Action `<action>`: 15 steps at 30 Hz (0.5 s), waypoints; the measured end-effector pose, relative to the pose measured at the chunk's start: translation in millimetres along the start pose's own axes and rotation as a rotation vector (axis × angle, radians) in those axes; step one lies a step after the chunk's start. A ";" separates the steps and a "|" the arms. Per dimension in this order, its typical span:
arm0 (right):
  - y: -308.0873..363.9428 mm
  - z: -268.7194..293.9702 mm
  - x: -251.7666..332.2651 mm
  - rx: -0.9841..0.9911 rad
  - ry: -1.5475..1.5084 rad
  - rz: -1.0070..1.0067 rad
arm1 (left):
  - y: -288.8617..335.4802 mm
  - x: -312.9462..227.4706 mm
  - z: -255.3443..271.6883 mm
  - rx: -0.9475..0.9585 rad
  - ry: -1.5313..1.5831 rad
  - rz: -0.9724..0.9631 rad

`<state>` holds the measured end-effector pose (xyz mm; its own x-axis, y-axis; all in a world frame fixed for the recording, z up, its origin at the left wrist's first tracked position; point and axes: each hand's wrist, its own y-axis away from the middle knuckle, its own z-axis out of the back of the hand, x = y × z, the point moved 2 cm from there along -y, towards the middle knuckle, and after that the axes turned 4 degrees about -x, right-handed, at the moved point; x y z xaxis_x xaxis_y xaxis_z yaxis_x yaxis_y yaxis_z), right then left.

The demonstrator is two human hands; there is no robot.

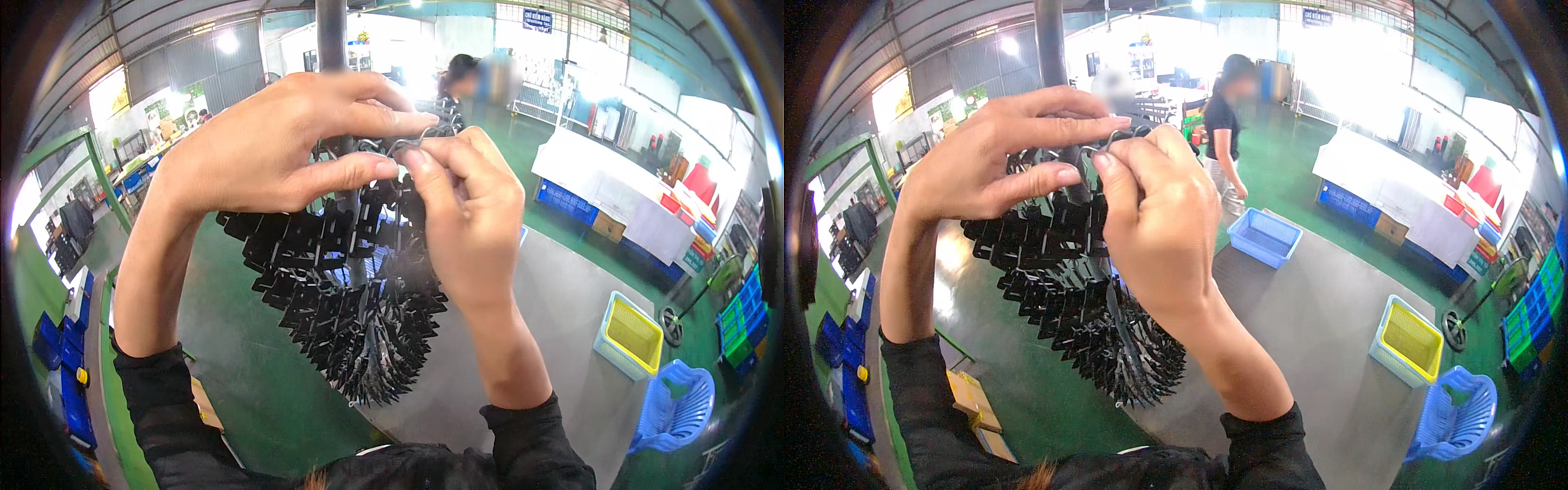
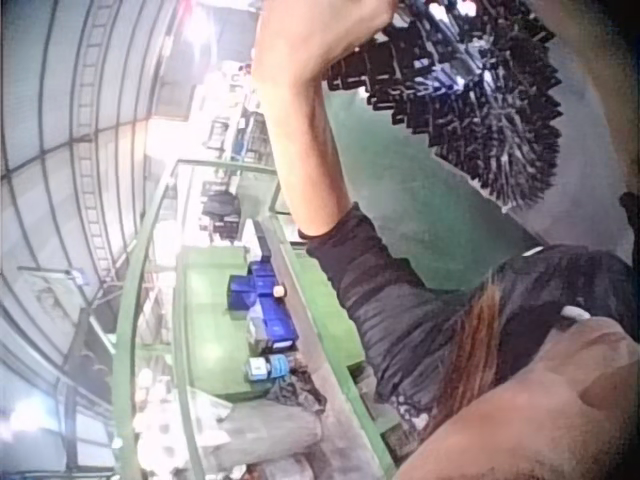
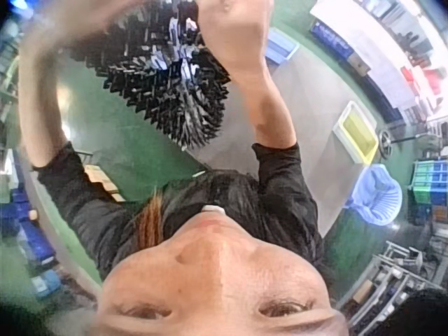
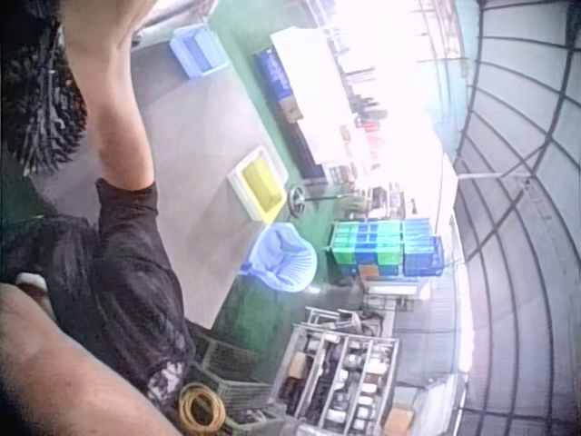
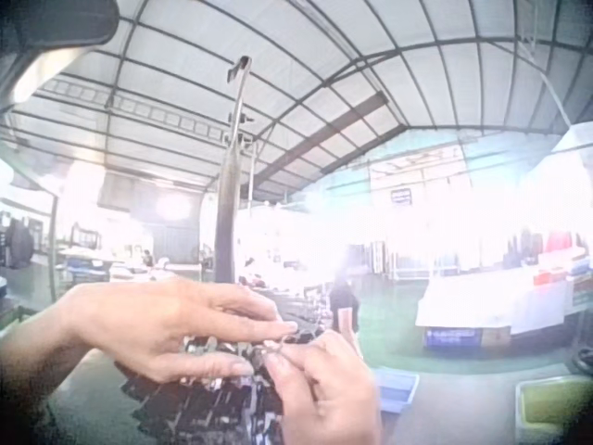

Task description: The person hangs small black plastic-coated metal parts onto a vertical rotating metal rack by threading wire hooks through holes in the parts. The person then moves the entire loaded rack to a different station.

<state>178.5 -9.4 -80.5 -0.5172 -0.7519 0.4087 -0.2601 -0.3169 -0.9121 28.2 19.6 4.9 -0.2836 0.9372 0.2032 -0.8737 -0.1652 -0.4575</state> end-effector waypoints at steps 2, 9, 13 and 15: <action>-3.3 5.2 -0.5 0.046 -0.102 -0.027 | -1.1 0.1 -0.2 -0.012 -0.017 0.000; -11.2 22.1 -12.1 0.277 -0.376 -0.185 | -6.0 6.5 -5.8 -0.019 -0.039 -0.026; -9.8 39.4 -16.8 0.332 -0.311 -0.162 | -4.9 8.8 -6.8 -0.023 -0.099 0.004; -7.6 54.2 -18.3 0.308 -0.214 -0.245 | -6.4 7.6 -7.2 -0.006 -0.106 0.007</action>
<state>234.1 -24.5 -82.8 -0.2822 -0.7256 0.6276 -0.0825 -0.6334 -0.7694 34.4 30.0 3.1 -0.3301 0.8981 0.2908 -0.8695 -0.1694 -0.4639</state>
